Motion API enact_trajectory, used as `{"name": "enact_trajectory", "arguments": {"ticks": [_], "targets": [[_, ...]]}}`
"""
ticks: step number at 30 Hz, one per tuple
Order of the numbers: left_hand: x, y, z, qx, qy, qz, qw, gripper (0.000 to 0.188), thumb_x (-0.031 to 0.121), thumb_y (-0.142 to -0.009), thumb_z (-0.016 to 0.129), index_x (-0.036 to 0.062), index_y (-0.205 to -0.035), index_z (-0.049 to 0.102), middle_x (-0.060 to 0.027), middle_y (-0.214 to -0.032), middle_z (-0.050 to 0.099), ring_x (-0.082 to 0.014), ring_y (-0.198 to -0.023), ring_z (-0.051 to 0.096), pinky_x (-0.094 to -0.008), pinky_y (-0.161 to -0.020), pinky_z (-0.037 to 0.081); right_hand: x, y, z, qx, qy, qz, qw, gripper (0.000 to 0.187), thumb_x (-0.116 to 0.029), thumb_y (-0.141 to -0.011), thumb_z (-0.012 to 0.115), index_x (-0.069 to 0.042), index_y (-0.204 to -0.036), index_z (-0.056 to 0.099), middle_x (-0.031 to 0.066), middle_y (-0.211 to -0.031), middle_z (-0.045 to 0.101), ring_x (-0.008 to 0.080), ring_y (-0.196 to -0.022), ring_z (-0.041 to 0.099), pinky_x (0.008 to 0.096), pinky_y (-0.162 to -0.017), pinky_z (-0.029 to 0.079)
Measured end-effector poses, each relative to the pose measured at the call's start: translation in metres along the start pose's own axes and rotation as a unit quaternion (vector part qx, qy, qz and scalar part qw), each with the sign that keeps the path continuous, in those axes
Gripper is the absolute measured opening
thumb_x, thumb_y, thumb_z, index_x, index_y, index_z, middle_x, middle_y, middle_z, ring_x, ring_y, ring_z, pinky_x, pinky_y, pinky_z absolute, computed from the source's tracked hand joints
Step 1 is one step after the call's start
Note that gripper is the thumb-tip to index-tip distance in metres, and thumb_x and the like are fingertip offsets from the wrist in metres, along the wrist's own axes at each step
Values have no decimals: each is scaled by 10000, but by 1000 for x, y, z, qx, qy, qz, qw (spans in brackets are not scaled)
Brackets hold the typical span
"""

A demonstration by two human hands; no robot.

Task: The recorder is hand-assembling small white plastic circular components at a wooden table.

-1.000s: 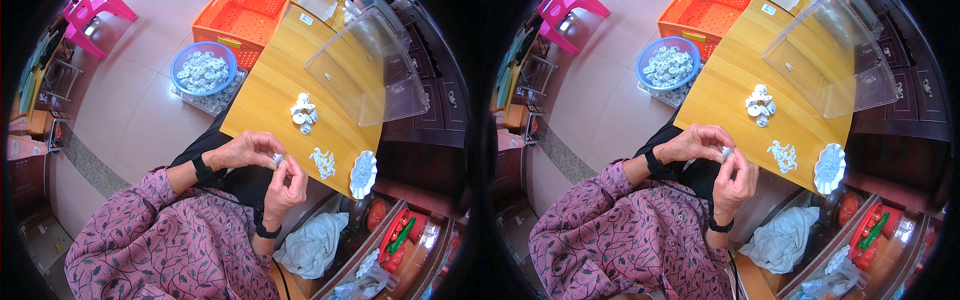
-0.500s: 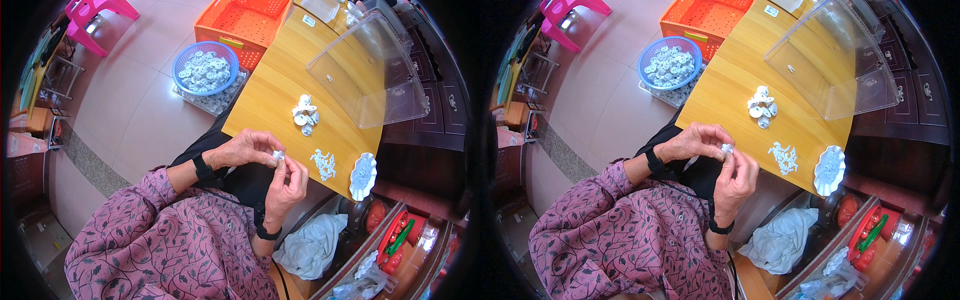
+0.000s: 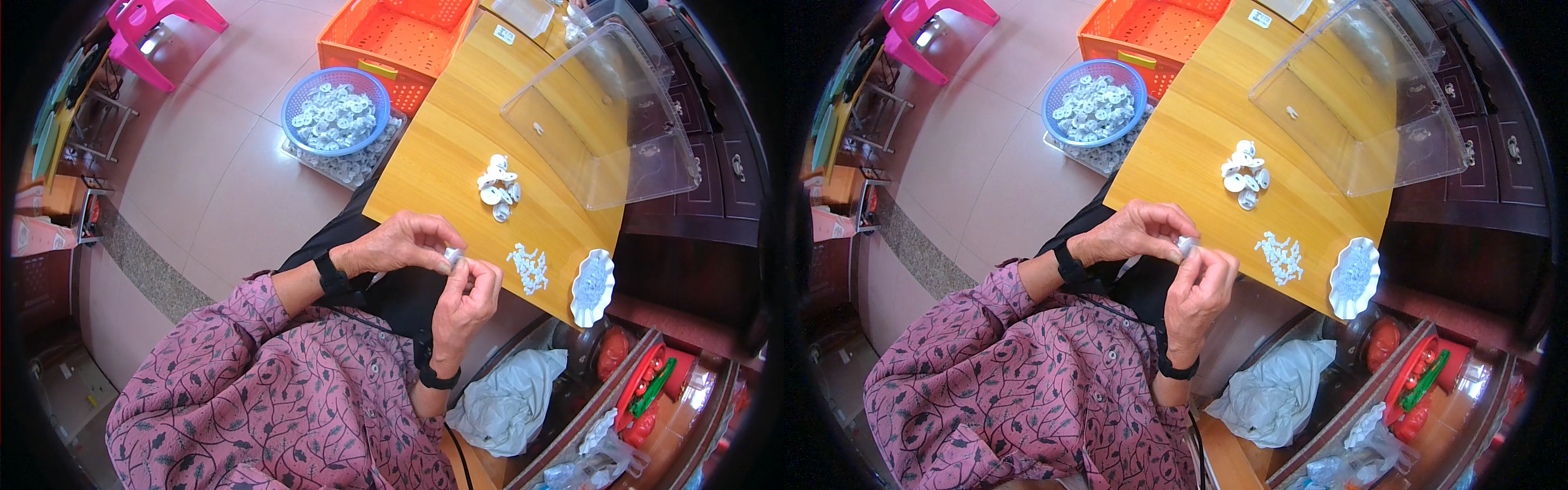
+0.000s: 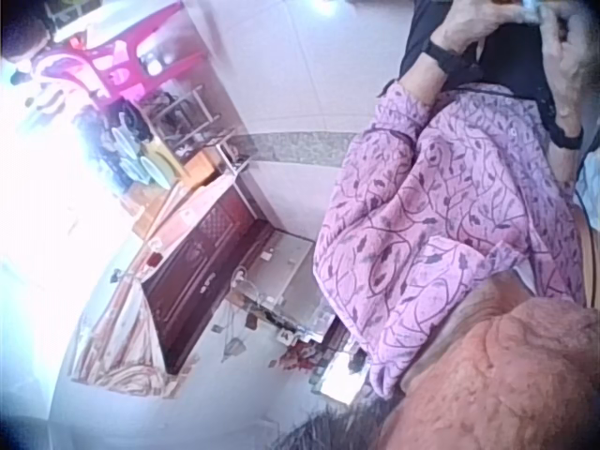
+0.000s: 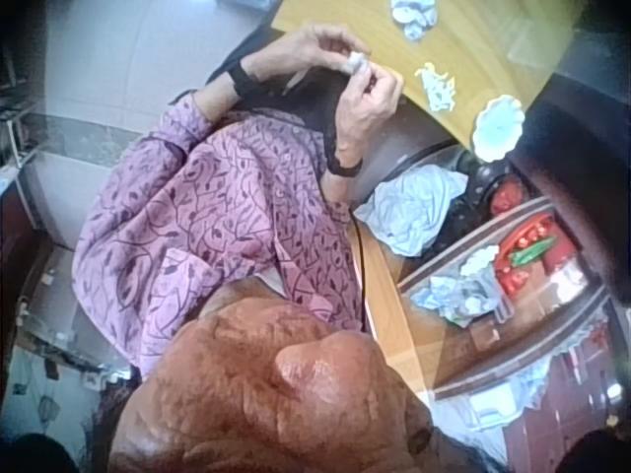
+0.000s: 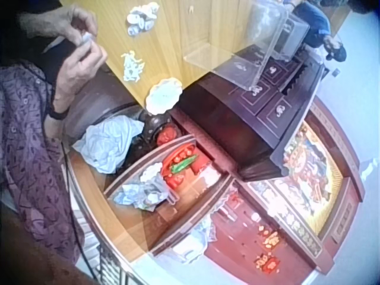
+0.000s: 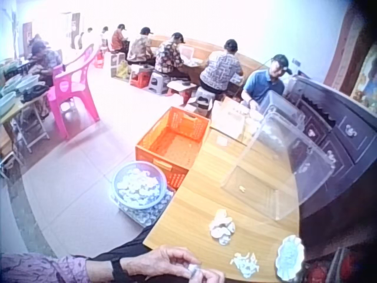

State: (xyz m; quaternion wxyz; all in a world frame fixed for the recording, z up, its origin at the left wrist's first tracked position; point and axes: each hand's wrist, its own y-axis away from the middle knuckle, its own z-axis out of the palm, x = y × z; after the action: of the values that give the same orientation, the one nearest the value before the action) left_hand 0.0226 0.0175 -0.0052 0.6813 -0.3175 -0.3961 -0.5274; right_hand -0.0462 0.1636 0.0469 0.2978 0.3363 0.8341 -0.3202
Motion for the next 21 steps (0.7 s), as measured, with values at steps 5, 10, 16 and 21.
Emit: {"name": "enact_trajectory", "arguments": {"ticks": [5,10,16,21], "targets": [[-2,1,-2,0,15,6,1000,316,30,-836,789,24,-1138,694,-37,-1095,637,-109,-988,603,-257,-876,520,-4,0,-1,-22,-17,10,1000,63,-21,-931,619,12,-936,566,166,-918,550,326,-808,592,407,-688,494],[1,2,-1,-4,4,14,1000,320,36,-838,789,24,-1143,696,-36,-1097,636,-110,-973,601,-256,-874,520,-1,1,1,-10,10,-6,1000,65,-27,-935,615,12,-938,563,165,-913,544,326,-802,589,405,-688,492],[4,4,0,0,6,15,1000,328,48,-835,793,22,-1147,694,-36,-1092,638,-109,-985,601,-259,-877,522,-2,2,3,-8,-28,3,1000,75,-47,-949,624,13,-948,580,148,-912,559,285,-809,607,365,-693,496],[8,4,0,2,36,18,999,329,37,-842,784,19,-1157,687,-41,-1093,644,-114,-982,608,-264,-881,524,2,5,1,-14,-192,125,973,115,-88,-977,629,19,-956,592,75,-931,594,160,-814,612,293,-723,509]]}}
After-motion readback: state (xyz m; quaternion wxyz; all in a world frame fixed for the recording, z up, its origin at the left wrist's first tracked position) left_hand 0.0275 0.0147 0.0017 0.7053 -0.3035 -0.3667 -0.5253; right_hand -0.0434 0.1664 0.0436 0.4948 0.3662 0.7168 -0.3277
